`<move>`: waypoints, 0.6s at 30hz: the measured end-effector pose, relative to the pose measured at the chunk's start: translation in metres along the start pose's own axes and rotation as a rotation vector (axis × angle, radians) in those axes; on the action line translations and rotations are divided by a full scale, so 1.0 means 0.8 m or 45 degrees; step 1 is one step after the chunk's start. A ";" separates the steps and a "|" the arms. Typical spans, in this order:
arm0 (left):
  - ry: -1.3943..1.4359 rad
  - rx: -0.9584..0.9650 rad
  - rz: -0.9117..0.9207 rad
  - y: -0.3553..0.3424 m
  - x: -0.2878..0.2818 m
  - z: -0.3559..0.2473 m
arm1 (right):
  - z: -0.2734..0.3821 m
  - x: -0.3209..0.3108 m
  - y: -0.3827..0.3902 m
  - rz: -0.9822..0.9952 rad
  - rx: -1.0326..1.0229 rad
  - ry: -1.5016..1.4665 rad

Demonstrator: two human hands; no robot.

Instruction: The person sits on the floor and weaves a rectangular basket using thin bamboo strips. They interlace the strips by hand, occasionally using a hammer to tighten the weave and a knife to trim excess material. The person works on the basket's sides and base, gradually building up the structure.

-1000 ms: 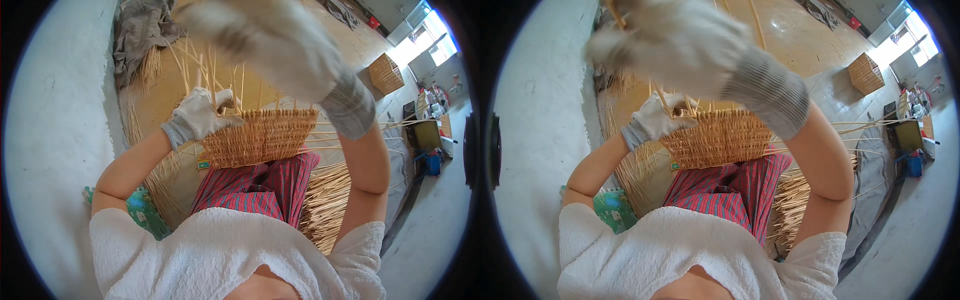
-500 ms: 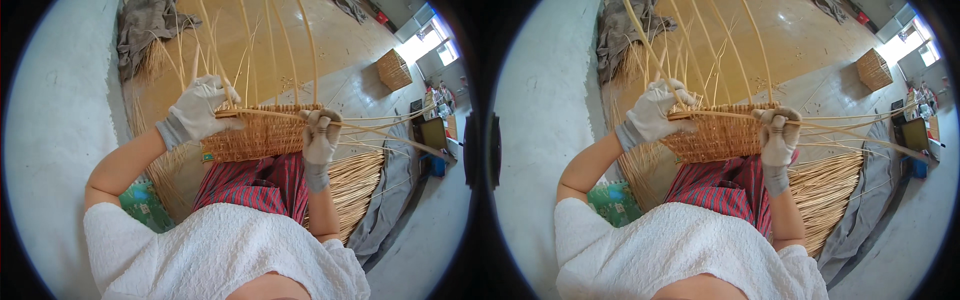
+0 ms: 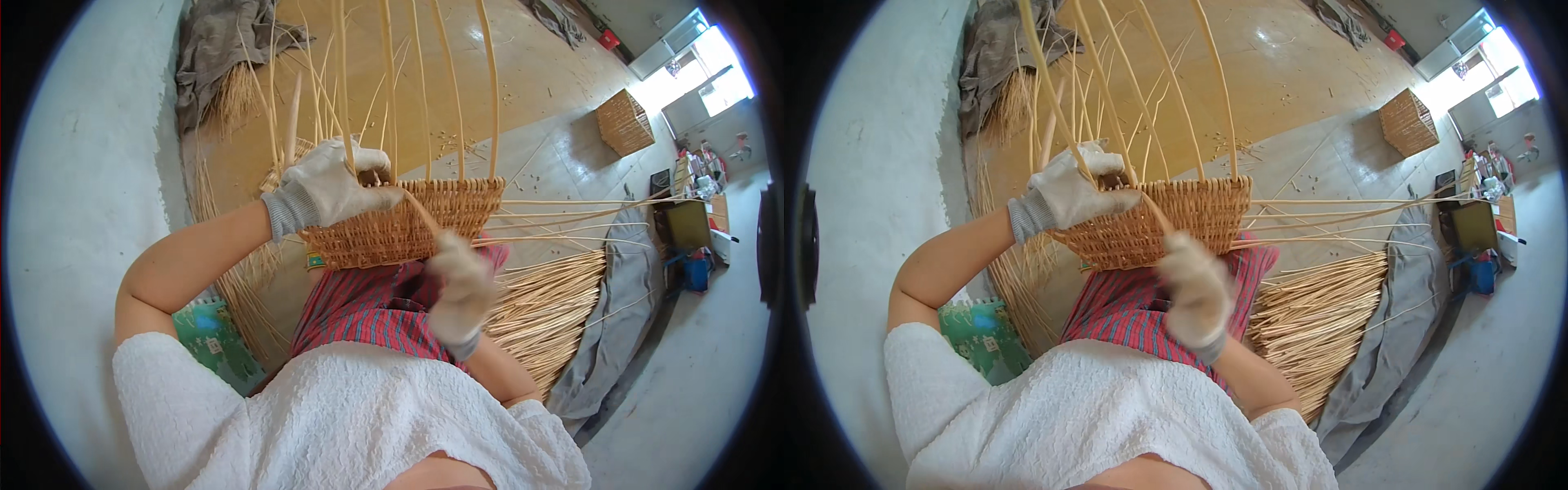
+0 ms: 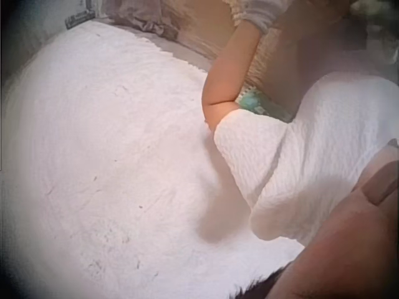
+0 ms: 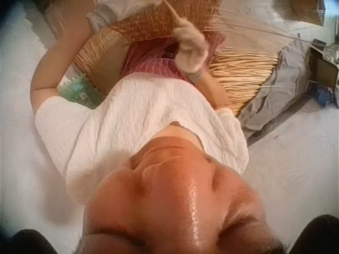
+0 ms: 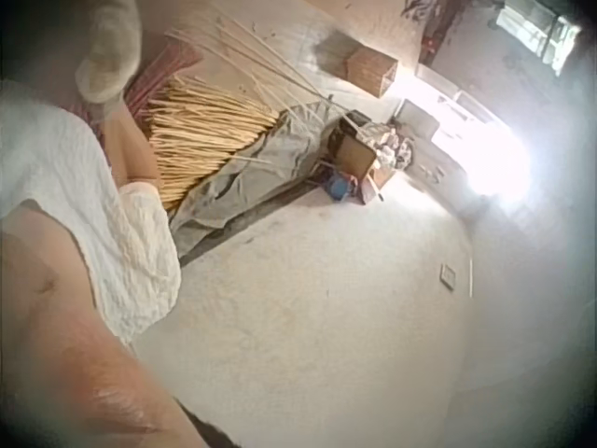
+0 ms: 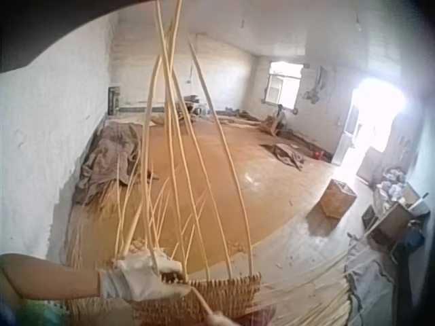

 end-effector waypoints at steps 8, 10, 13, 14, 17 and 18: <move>0.184 0.038 -0.065 0.001 0.001 -0.002 | -0.003 0.037 -0.215 0.540 0.325 0.418; 0.096 0.200 -0.288 0.003 0.017 0.010 | -0.037 0.062 -0.241 0.749 0.277 0.926; -0.006 0.334 -0.530 0.010 0.015 0.007 | -0.018 0.104 -0.260 1.123 0.365 1.464; -0.062 0.364 -0.622 0.012 0.015 0.008 | -0.006 0.111 -0.265 1.256 0.425 1.605; 0.128 0.027 0.018 0.004 -0.015 -0.013 | -0.025 0.086 -0.265 1.280 -0.017 1.690; 0.088 0.046 -0.028 0.007 -0.015 -0.007 | -0.019 0.076 -0.277 1.201 -0.390 1.522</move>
Point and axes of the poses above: each hand's wrist, its own y-axis away from the middle knuckle, its own x-axis out of the palm, z = x × y, the point moved 1 cm from there along -y, towards the middle knuckle, and after that the axes turned 15 degrees about -y, right-handed, at the moved point
